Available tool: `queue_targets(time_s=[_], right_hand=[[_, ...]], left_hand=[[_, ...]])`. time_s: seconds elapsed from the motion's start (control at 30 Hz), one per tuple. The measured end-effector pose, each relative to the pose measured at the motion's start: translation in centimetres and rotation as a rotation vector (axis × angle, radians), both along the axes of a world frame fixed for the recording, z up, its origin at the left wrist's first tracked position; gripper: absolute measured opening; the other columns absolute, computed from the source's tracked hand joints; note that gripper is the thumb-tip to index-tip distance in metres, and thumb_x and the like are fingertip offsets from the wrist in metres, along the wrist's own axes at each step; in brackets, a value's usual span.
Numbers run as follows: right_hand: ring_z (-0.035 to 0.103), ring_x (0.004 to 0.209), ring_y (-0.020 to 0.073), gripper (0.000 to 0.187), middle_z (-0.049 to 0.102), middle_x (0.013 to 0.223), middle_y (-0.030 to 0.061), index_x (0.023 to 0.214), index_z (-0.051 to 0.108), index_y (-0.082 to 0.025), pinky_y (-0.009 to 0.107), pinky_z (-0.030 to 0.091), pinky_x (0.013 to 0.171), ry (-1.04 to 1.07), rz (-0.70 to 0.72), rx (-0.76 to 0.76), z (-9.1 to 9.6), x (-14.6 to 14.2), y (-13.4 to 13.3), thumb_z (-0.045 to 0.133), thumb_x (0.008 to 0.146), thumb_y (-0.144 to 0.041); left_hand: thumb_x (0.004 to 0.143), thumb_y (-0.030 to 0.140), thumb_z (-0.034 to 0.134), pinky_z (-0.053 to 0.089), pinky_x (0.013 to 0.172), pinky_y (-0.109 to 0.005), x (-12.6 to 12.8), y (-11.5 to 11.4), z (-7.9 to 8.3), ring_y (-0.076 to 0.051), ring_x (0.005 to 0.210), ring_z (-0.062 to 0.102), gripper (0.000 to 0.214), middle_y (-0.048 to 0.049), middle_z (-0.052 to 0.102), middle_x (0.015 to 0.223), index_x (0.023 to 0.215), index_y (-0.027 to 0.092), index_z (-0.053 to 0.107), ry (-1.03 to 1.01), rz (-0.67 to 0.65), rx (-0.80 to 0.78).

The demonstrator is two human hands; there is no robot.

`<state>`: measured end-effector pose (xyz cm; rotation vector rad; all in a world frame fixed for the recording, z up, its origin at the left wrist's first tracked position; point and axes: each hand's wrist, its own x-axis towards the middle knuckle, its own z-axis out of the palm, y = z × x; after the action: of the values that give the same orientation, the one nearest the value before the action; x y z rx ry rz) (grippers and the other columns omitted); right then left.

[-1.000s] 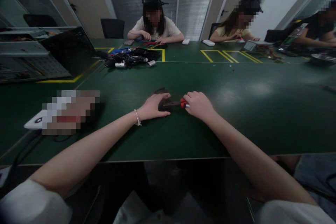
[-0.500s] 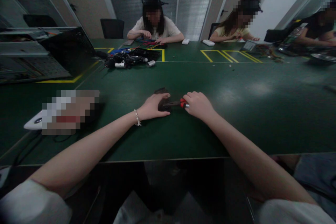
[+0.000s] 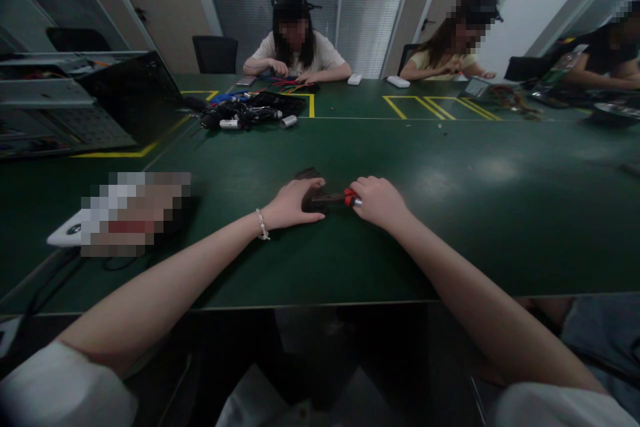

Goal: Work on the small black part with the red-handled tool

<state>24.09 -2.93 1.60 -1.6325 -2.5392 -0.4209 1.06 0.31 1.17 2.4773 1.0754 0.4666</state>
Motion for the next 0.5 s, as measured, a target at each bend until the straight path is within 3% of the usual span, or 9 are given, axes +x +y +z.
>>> queue_targets(time_s=[0.5], right_hand=[[0.056,0.082,0.022,0.026,0.065,0.091,0.0099,0.097,0.063,-0.012,0.031,0.039,0.07,-0.008,-0.023,-0.018,0.11,-0.13,-0.13,0.051,0.076,-0.023]], left_hand=[[0.071,0.048,0.067,0.037,0.101,-0.046,0.06,-0.15,0.2,-0.031,0.124,0.043,0.072,-0.0082,0.051,0.132,0.132,0.02,0.041,0.019,0.003,0.001]])
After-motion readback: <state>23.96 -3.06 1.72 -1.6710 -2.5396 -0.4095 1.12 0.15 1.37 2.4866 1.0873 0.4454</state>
